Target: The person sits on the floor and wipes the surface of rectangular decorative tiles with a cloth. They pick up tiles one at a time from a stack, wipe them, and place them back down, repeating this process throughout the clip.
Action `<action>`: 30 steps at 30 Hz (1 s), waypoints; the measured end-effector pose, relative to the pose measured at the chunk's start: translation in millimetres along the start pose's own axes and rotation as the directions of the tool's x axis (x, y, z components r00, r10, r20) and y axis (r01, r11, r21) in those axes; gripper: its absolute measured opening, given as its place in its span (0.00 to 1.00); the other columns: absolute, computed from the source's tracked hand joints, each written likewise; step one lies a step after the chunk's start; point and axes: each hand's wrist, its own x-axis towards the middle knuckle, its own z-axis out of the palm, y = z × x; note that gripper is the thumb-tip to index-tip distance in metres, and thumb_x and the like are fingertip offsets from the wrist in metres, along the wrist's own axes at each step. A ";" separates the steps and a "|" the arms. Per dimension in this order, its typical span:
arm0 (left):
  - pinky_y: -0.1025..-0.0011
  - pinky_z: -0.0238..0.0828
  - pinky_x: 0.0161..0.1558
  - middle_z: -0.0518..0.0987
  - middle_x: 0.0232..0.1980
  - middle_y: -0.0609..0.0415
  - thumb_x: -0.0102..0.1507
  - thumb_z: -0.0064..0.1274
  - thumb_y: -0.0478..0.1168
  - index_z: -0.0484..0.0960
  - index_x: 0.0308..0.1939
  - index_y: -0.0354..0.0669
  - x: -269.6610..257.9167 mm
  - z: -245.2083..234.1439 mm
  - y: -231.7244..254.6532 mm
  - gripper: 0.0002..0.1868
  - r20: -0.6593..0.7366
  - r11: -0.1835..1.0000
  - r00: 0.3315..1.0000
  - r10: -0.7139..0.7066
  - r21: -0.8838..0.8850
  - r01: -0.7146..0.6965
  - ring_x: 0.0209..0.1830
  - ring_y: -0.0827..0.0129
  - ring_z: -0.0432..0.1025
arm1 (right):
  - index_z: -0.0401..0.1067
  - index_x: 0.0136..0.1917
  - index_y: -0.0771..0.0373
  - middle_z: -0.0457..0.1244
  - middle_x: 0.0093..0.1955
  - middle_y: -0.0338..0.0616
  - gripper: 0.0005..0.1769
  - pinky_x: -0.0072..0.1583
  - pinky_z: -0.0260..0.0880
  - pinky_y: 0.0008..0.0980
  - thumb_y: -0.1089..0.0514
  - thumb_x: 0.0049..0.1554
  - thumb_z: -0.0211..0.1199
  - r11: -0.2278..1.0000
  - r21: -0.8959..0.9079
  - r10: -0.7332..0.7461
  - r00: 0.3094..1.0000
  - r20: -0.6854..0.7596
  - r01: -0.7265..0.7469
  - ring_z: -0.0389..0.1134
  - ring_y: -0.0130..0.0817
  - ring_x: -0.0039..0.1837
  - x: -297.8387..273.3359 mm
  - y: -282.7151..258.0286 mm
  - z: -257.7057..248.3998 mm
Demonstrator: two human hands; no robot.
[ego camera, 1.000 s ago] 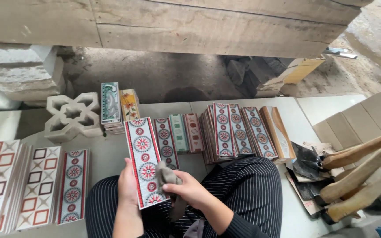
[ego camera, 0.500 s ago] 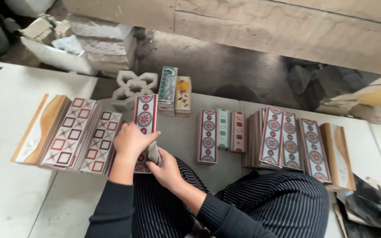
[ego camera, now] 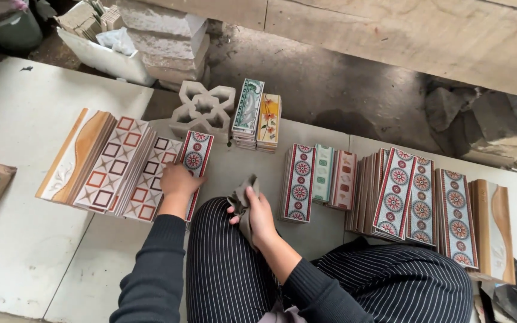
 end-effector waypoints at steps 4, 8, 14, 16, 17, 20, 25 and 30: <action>0.60 0.67 0.44 0.63 0.47 0.37 0.39 0.59 0.52 0.68 0.46 0.23 7.0 28.5 -11.8 0.41 -0.040 1.000 0.999 -0.010 0.024 0.011 0.48 0.49 0.62 | 0.52 0.55 0.74 0.58 0.42 0.68 0.22 0.26 0.70 0.36 0.54 0.55 0.47 0.999 -0.037 -0.031 0.999 0.030 0.032 0.65 0.50 0.34 -4.1 -3.2 -1.2; 0.59 0.59 0.50 0.64 0.47 0.38 0.39 0.60 0.54 0.65 0.48 0.24 6.2 55.6 -21.7 0.44 -0.142 0.975 0.988 0.053 0.220 -0.021 0.50 0.48 0.61 | 0.53 0.53 0.74 0.58 0.39 0.68 0.18 0.25 0.69 0.35 0.57 0.55 0.46 0.992 -0.062 -0.109 0.993 0.056 0.112 0.65 0.50 0.32 -11.2 -4.9 1.8; 0.62 0.52 0.51 0.69 0.47 0.43 0.49 0.47 0.51 0.72 0.45 0.33 21.0 96.6 -37.3 0.27 -0.121 0.867 0.977 0.174 0.490 -0.094 0.52 0.53 0.61 | 0.55 0.49 0.71 0.58 0.37 0.65 0.14 0.24 0.69 0.35 0.58 0.54 0.47 0.988 -0.054 -0.138 0.988 0.066 0.142 0.65 0.50 0.30 -13.6 -7.5 3.7; 0.62 0.52 0.51 0.70 0.48 0.43 0.51 0.45 0.50 0.73 0.45 0.35 17.7 98.6 -38.0 0.25 -0.100 0.851 0.979 0.177 0.515 -0.101 0.52 0.54 0.61 | 0.55 0.49 0.71 0.58 0.36 0.64 0.13 0.23 0.69 0.35 0.59 0.54 0.47 0.987 -0.063 -0.142 0.988 0.064 0.146 0.65 0.49 0.30 -14.4 -5.5 0.8; 0.62 0.51 0.52 0.69 0.50 0.45 0.53 0.44 0.49 0.71 0.48 0.38 16.8 95.4 -37.3 0.24 -0.088 0.855 0.978 0.189 0.505 -0.119 0.54 0.54 0.60 | 0.55 0.49 0.71 0.58 0.36 0.64 0.14 0.23 0.69 0.35 0.58 0.54 0.47 0.987 -0.050 -0.150 0.987 0.064 0.153 0.64 0.49 0.30 -14.0 -5.8 1.7; 0.63 0.48 0.54 0.61 0.58 0.50 0.58 0.38 0.47 0.62 0.57 0.47 8.0 78.7 -27.9 0.23 -0.002 0.846 0.981 0.193 0.507 -0.165 0.59 0.57 0.53 | 0.55 0.48 0.71 0.58 0.35 0.64 0.14 0.23 0.68 0.35 0.58 0.54 0.48 0.987 -0.035 -0.157 0.985 0.065 0.160 0.64 0.49 0.30 -12.1 -5.1 1.7; 0.64 0.45 0.58 0.53 0.66 0.51 0.62 0.29 0.45 0.48 0.65 0.51 16.8 106.2 -42.6 0.27 0.098 0.830 0.974 0.202 0.510 -0.224 0.65 0.61 0.49 | 0.56 0.49 0.70 0.58 0.35 0.63 0.13 0.23 0.68 0.34 0.58 0.54 0.48 0.988 -0.030 -0.148 0.987 0.058 0.150 0.64 0.49 0.30 -10.8 -3.2 -0.9; 0.62 0.44 0.57 0.55 0.65 0.47 0.62 0.25 0.43 0.48 0.65 0.44 13.2 106.8 -44.5 0.26 0.098 0.791 0.982 0.161 0.583 -0.188 0.64 0.58 0.52 | 0.56 0.49 0.71 0.58 0.34 0.64 0.14 0.22 0.68 0.35 0.59 0.54 0.48 0.988 -0.023 -0.153 0.987 0.058 0.155 0.64 0.50 0.29 -13.1 -7.1 0.2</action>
